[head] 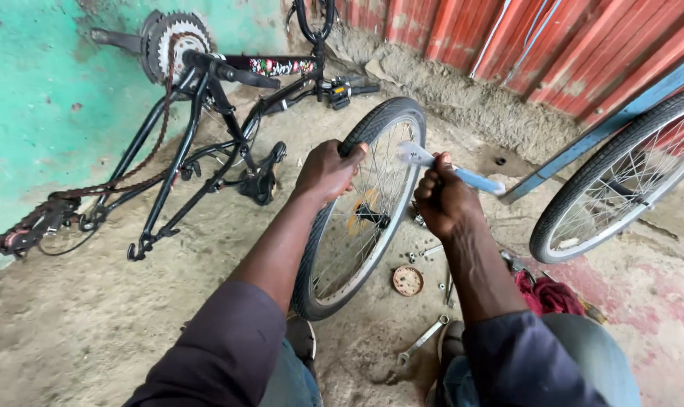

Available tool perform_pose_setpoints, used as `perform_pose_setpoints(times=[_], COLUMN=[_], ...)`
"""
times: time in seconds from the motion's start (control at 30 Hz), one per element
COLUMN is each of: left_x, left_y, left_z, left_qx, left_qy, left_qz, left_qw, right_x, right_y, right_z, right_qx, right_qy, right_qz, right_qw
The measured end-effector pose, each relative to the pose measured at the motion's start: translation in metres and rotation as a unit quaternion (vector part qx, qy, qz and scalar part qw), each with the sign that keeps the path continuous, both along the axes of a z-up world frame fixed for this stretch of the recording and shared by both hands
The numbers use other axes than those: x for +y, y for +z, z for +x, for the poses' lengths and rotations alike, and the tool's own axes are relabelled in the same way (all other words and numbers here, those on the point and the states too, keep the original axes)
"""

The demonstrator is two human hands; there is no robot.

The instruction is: The person removes a bicycle tire from a wheel using a tire lever and their hands, then removes the inner tube. They place the tire and tube aside, pick up another wheel, and begin installing the tire onto it using the tire lever.

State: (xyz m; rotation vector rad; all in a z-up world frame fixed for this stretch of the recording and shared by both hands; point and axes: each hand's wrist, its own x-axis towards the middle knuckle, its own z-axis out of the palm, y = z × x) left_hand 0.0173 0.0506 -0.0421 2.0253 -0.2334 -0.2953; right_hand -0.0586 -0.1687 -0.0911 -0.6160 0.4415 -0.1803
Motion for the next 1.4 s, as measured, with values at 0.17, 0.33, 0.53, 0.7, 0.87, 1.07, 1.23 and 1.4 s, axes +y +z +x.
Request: perform_pose_setpoints(times=[0.17, 0.33, 0.53, 0.7, 0.87, 1.07, 1.23, 1.4], left_x=[-0.007, -0.010, -0.008, 0.000, -0.010, -0.021, -0.016, -0.019], left_y=[0.003, 0.003, -0.007, -0.008, -0.004, 0.003, -0.020, -0.068], left_z=[-0.002, 0.007, 0.015, 0.020, 0.011, 0.005, 0.011, 0.028], left_qx=[-0.004, 0.025, 0.016, 0.047, 0.028, -0.028, -0.059, 0.015], left_qy=[-0.002, -0.009, 0.022, 0.061, 0.072, 0.077, 0.101, 0.072], left_qz=[-0.002, 0.022, -0.012, -0.054, -0.049, -0.054, -0.106, -0.092], left_qw=[1.000, 0.999, 1.000, 0.996, 0.996, 0.995, 0.987, 0.993], right_x=[0.006, 0.063, 0.077, 0.086, 0.096, 0.076, 0.062, 0.054], right_y=[0.028, 0.031, 0.021, -0.021, -0.031, -0.024, -0.019, -0.051], right_z=[0.008, -0.003, 0.021, 0.031, 0.044, 0.045, 0.050, 0.055], right_qx=[0.062, 0.117, 0.058, 0.087, 0.104, 0.124, 0.091, 0.102], right_qy=[-0.102, 0.025, 0.019, 0.035, 0.000, -0.029, -0.046, -0.016], right_qz=[-0.161, -0.111, -0.320, -0.185, -0.074, -0.137, -0.128, -0.126], right_qw=[0.980, 0.987, 0.946, 0.978, 0.992, 0.982, 0.986, 0.987])
